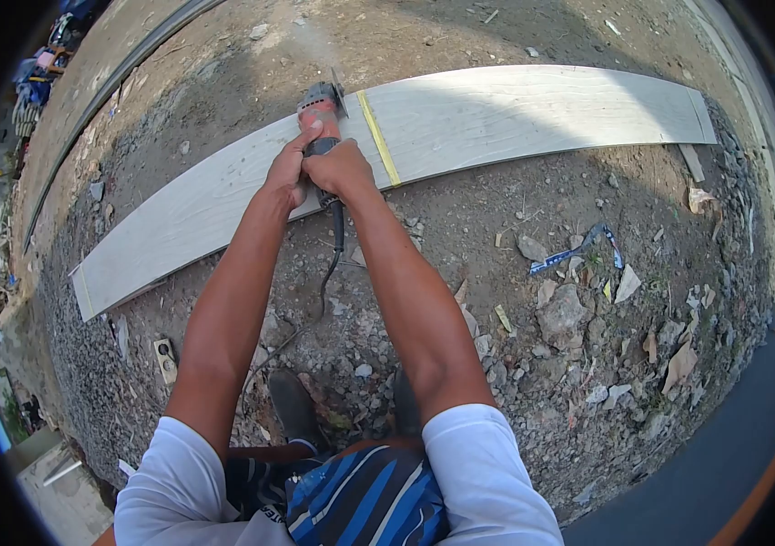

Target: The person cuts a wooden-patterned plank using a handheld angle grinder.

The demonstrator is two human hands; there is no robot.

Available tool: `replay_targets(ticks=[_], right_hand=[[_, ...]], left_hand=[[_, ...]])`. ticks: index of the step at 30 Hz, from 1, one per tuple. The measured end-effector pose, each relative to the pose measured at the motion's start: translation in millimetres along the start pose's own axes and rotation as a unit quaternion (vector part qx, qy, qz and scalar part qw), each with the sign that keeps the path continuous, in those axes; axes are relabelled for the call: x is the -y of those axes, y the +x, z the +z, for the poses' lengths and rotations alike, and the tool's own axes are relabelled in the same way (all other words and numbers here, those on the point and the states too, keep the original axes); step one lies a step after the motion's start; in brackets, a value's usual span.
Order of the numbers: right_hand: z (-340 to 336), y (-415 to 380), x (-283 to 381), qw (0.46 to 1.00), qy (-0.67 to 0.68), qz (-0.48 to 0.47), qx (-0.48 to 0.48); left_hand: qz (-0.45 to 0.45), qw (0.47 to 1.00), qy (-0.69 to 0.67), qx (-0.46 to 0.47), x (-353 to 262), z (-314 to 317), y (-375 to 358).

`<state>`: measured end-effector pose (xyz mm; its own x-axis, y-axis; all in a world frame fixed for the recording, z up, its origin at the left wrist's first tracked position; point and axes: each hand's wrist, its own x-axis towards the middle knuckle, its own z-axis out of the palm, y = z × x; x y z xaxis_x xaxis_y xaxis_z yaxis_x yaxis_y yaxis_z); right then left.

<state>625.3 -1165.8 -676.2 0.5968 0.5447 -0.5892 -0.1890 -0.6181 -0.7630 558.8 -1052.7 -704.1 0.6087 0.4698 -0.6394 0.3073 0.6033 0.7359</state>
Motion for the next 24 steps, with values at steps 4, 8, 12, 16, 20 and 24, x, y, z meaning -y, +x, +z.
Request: replay_targets(ticks=[4,8,12,16,20,24], right_hand=[[0.4,-2.9,1.6,1.000,0.003,0.008,-0.005],[-0.6,-7.7,2.3,1.000,0.004,0.012,-0.002],[0.0,-10.9,0.8,1.000,0.009,0.006,-0.006],[0.1,-12.4,-0.3,1.000,0.005,0.005,-0.001],[0.5,-11.9,-3.8,1.000,0.001,0.007,0.002],[3.5,-9.4,-5.5,1.000,0.003,0.014,0.002]], left_hand=[[-0.002,1.000,-0.015,0.015,-2.6,1.1,-4.5],[-0.010,1.000,-0.011,0.012,-0.4,-1.2,-1.6],[0.001,1.000,-0.009,0.015,0.7,-0.5,-4.7],[0.005,1.000,-0.013,0.016,1.8,-0.6,-6.2],[-0.005,1.000,0.001,0.009,0.8,2.5,-10.9],[0.002,1.000,0.001,0.012,1.4,2.3,-13.1]])
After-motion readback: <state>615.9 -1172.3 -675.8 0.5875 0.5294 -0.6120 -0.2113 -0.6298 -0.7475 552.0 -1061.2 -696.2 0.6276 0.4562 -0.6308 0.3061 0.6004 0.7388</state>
